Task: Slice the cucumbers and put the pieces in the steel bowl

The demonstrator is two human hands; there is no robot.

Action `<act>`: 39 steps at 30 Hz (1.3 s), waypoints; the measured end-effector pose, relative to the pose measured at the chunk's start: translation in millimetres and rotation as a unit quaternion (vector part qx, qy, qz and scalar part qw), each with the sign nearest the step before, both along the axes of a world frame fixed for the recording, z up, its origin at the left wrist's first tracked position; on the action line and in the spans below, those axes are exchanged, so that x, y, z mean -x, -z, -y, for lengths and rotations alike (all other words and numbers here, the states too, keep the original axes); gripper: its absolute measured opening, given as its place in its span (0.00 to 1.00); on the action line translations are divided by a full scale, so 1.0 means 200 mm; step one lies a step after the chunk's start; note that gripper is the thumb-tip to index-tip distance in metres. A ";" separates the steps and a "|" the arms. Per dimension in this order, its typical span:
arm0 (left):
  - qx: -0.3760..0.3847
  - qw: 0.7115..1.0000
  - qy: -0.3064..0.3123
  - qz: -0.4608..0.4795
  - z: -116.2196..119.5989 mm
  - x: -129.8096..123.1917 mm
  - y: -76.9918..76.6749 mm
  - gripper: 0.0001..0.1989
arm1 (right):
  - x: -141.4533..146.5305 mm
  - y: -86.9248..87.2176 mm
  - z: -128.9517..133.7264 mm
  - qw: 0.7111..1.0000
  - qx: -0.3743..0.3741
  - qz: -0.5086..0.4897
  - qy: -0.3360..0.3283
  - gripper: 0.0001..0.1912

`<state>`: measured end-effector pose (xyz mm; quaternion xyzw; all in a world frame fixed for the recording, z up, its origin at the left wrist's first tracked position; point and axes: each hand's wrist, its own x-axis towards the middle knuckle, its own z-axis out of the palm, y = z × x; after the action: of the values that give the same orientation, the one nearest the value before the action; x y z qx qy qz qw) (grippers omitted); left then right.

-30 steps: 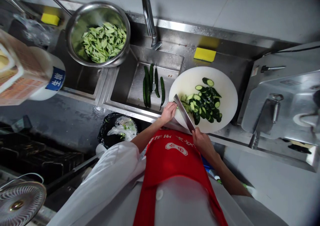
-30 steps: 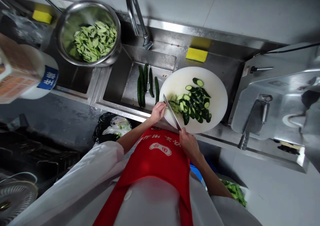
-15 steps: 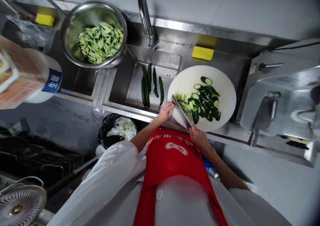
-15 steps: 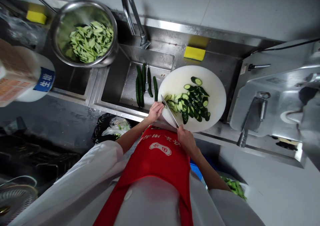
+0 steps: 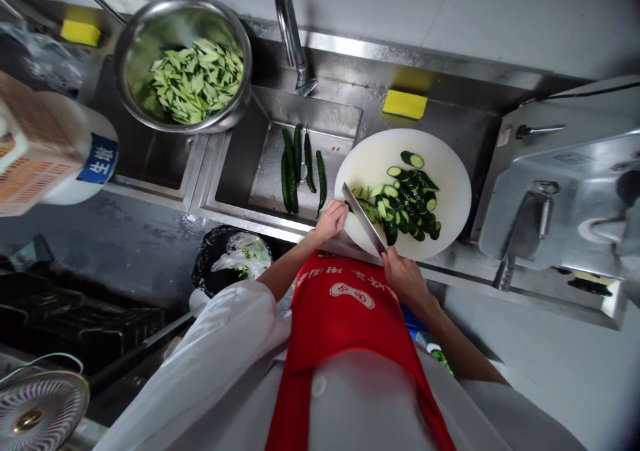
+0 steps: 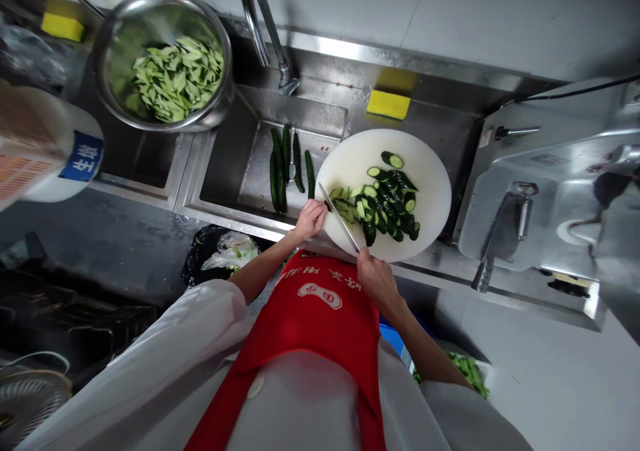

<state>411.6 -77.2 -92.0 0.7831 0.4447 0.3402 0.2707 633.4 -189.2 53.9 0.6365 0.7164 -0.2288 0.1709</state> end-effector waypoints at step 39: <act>0.142 0.985 -0.039 0.087 -0.11 -0.33 -0.44 0.12 | -0.70 -0.17 0.59 0.913 -0.247 -0.100 0.310 0.14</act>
<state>477.6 -55.4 -4.4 0.6862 0.4934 0.3504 0.4037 773.8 -307.2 88.4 0.8224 0.5301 -0.1488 -0.1436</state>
